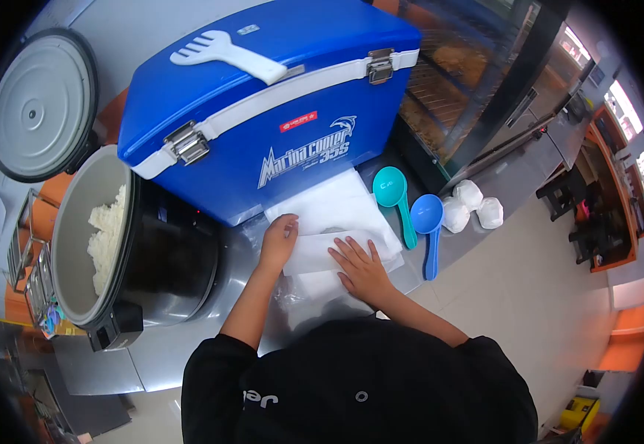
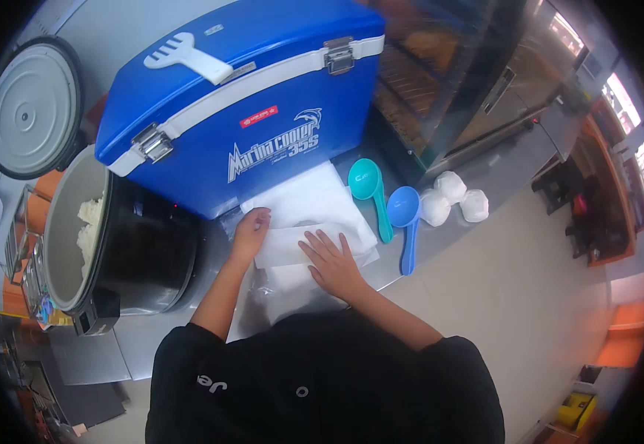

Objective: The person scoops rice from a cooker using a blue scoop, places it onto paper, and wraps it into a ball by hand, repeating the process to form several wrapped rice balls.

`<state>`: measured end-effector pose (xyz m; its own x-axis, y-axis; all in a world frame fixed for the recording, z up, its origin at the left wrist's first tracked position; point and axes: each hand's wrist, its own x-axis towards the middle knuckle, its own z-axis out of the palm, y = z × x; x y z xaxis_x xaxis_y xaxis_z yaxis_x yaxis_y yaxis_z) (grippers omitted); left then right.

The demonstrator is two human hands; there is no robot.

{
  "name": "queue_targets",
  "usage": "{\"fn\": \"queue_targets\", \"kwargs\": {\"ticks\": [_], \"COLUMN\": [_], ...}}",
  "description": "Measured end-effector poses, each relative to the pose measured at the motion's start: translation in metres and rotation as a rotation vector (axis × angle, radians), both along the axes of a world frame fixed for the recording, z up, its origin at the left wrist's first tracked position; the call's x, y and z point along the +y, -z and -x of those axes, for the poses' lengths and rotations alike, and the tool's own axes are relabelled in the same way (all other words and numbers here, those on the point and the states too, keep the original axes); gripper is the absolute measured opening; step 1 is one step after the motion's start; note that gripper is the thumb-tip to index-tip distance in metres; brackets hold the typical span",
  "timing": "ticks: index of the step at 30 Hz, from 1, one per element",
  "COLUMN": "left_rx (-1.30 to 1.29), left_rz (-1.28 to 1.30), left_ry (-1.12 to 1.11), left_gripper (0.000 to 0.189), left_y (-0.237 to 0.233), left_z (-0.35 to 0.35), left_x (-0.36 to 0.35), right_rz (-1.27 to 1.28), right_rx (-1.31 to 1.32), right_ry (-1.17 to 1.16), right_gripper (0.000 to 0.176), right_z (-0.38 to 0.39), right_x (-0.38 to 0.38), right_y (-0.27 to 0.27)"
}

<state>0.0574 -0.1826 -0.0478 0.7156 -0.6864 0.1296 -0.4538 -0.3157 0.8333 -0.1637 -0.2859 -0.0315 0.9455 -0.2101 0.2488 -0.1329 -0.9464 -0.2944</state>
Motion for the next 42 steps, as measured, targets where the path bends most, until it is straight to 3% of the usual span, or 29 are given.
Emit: {"fn": "queue_targets", "kwargs": {"ticks": [1, 3, 7, 9, 12, 15, 19, 21, 24, 28, 32, 34, 36, 40, 42], "left_rx": [-0.005, -0.325, -0.386, -0.541, -0.376, -0.372, -0.434, -0.547, -0.348, -0.422, -0.367, -0.310, -0.530, -0.454, -0.376], "left_rz": [0.000, -0.077, -0.253, -0.489, -0.623, -0.672, -0.683, -0.508, -0.575, -0.518, -0.594, -0.587, -0.493, -0.431, -0.358], "left_ry": [0.011, 0.294, 0.415, 0.390, 0.341, 0.392, 0.376, 0.367, 0.336, 0.294, 0.379, 0.383, 0.482, 0.534, 0.516], "left_gripper": [0.022, 0.028, 0.033, 0.038, 0.037, 0.036, 0.035, 0.030, 0.024, 0.024, 0.027, 0.028, 0.029, 0.032, 0.031], "left_y": [0.001, 0.002, 0.002, -0.001, -0.006, -0.003, -0.004, -0.001, -0.004, -0.015, -0.025, -0.034, -0.041, -0.048, -0.048], "left_z": [-0.006, -0.020, -0.020, -0.017, -0.014, -0.024, -0.018, -0.016, -0.012, -0.012, -0.019, -0.019, -0.018, -0.029, -0.036], "left_x": [-0.010, -0.031, -0.066, -0.077, -0.088, -0.096, -0.093, -0.088, -0.091, -0.084, -0.077, -0.071, -0.061, -0.053, -0.048], "right_rz": [0.000, 0.002, -0.010, -0.006, -0.015, -0.018, -0.025, -0.023, -0.025, -0.038, -0.088, -0.056, -0.074, -0.058, -0.049], "right_rx": [-0.005, 0.017, 0.081, 0.086, 0.094, 0.094, 0.098, 0.110, 0.131, 0.136, 0.155, 0.042, 0.006, -0.130, -0.048], "right_ry": [0.011, 0.047, 0.080, 0.078, 0.086, 0.088, 0.086, 0.085, 0.085, 0.079, 0.059, 0.030, 0.084, 0.214, 0.174], "right_gripper": [0.057, 0.058, 0.059, 0.060, 0.060, 0.060, 0.062, 0.062, 0.063, 0.062, 0.060, 0.057, 0.055, 0.049, 0.047], "right_z": [-0.001, -0.001, 0.000, 0.001, 0.001, 0.001, -0.002, -0.003, -0.003, -0.003, -0.006, -0.011, -0.026, -0.066, -0.079], "right_x": [-0.002, -0.003, -0.002, -0.002, -0.003, -0.003, -0.002, -0.002, -0.001, -0.003, -0.014, -0.028, -0.040, -0.077, -0.099], "right_y": [0.000, -0.001, 0.000, -0.001, 0.001, -0.001, 0.000, -0.001, -0.004, -0.006, -0.003, 0.012, 0.002, -0.006, 0.002]}}
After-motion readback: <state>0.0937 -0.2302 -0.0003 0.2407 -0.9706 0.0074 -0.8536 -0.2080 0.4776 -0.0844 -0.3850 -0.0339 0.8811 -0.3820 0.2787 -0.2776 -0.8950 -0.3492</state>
